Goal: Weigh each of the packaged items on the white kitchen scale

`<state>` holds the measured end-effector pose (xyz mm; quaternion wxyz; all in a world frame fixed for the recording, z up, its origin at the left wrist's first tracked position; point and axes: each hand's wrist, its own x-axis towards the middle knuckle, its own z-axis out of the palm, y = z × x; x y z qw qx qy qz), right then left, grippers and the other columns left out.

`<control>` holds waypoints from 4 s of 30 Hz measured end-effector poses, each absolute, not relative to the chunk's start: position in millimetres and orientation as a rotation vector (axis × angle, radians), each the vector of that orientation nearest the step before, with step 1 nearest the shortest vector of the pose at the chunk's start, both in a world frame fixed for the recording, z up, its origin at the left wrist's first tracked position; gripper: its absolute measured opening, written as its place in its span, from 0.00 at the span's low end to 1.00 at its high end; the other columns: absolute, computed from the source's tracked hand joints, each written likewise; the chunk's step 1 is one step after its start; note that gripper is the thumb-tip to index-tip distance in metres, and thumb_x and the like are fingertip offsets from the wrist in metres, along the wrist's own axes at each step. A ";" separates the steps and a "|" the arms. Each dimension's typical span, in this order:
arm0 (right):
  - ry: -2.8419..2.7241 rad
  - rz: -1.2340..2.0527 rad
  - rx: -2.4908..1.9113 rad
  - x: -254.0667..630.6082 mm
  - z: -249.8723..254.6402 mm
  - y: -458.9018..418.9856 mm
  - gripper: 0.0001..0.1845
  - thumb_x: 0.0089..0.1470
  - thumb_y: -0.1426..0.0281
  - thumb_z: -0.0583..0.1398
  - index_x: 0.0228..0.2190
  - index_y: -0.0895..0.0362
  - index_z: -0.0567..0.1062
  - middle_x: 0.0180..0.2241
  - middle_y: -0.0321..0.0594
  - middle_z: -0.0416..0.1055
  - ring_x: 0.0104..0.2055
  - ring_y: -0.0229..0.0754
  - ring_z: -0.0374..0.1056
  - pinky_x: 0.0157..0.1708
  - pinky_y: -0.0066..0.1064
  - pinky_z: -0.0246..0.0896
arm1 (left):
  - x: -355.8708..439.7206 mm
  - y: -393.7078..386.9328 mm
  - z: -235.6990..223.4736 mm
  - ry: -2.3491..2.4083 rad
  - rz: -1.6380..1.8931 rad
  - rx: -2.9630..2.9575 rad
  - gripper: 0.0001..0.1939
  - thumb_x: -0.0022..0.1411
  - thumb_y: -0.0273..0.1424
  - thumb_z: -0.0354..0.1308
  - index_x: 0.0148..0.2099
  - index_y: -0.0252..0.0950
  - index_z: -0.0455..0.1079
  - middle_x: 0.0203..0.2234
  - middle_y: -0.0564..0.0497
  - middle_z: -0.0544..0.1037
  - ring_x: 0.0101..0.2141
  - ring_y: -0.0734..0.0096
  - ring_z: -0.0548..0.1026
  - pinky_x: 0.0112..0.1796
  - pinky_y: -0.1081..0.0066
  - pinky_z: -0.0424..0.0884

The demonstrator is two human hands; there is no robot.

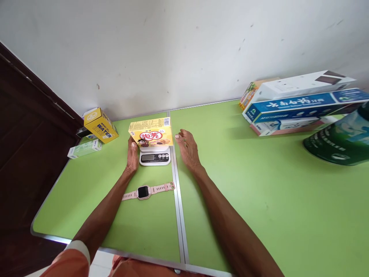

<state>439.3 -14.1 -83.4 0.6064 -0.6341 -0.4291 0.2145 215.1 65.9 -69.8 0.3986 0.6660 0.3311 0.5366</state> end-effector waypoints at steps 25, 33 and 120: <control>-1.029 0.486 -1.465 437.0 -76.4 -17.6 0.30 0.67 0.37 0.54 0.42 0.50 0.75 0.44 0.46 0.79 0.48 0.54 0.72 0.50 0.47 0.72 | 209.0 75.2 -86.7 1.028 1.322 1.729 0.43 0.72 0.70 0.47 0.64 0.40 0.76 0.61 0.37 0.79 0.65 0.46 0.74 0.68 0.49 0.66; -1.049 0.485 -1.490 437.1 -73.8 -18.4 0.30 0.67 0.37 0.52 0.40 0.50 0.74 0.42 0.46 0.76 0.47 0.55 0.71 0.48 0.48 0.71 | 208.5 75.8 -88.0 1.032 1.310 1.728 0.44 0.71 0.70 0.47 0.64 0.40 0.76 0.61 0.36 0.79 0.65 0.45 0.74 0.67 0.48 0.68; -0.979 0.373 -1.530 533.2 -15.4 -157.6 0.28 0.59 0.50 0.70 0.55 0.51 0.83 0.56 0.43 0.84 0.56 0.57 0.80 0.56 0.52 0.79 | 320.0 5.4 -33.4 0.713 0.910 2.148 0.22 0.68 0.38 0.71 0.60 0.38 0.74 0.50 0.43 0.79 0.40 0.64 0.81 0.36 0.65 0.81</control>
